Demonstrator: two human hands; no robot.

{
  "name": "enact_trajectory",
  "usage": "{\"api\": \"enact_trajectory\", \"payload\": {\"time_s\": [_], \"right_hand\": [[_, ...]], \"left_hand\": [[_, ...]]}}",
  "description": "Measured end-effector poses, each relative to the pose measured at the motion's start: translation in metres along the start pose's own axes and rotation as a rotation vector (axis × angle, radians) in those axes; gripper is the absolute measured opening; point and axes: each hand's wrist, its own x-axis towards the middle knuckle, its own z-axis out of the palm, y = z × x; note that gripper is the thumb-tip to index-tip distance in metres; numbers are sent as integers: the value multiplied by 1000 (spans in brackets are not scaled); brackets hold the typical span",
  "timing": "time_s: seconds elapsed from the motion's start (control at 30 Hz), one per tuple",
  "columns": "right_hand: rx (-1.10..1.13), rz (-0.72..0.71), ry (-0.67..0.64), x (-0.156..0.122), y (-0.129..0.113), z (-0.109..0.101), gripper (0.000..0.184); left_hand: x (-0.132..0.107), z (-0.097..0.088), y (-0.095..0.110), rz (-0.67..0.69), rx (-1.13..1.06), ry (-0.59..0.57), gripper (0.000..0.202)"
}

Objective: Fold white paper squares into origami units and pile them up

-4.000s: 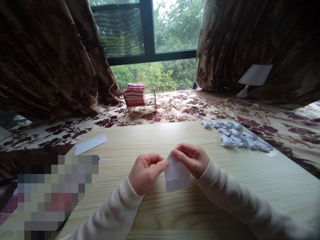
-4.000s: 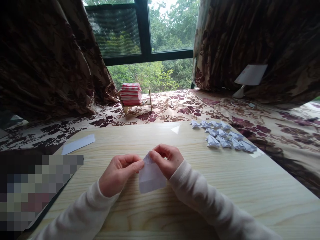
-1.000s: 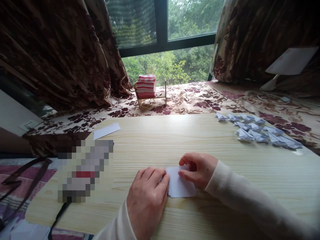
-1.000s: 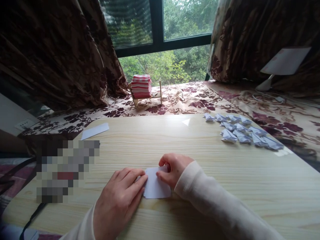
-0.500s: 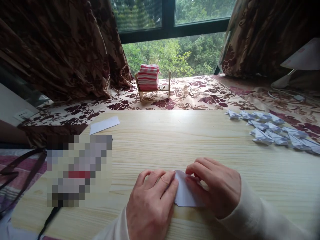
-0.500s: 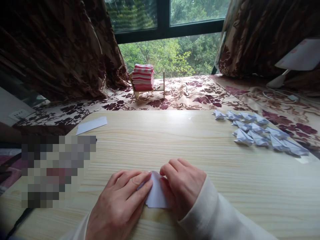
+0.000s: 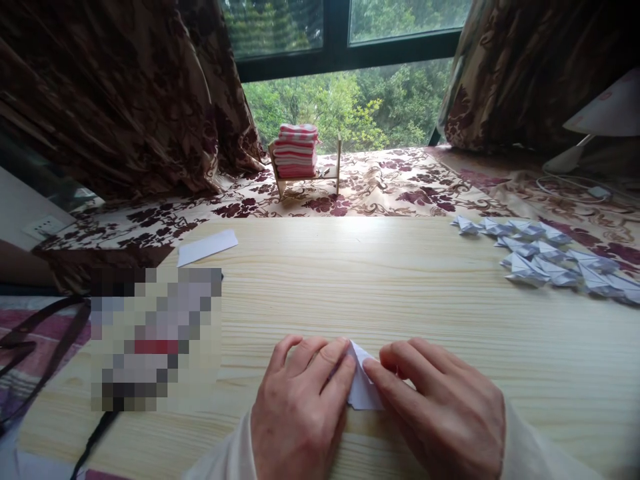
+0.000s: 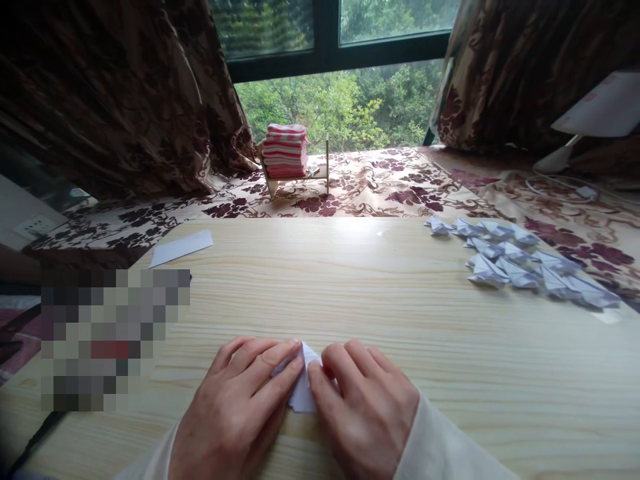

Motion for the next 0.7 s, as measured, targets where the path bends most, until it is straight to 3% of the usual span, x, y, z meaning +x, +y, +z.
{"api": "enact_trajectory", "payload": {"time_s": [0.23, 0.43, 0.7], "right_hand": [[-38, -39, -107, 2, -7, -7, 30], [-11, 30, -36, -4, -14, 1, 35], [-17, 4, -63, -1, -12, -4, 27]], "left_hand": [[2, 0, 1, -20, -7, -16, 28], [3, -1, 2, -12, -68, 32, 24], [4, -4, 1, -18, -101, 48, 18]]}}
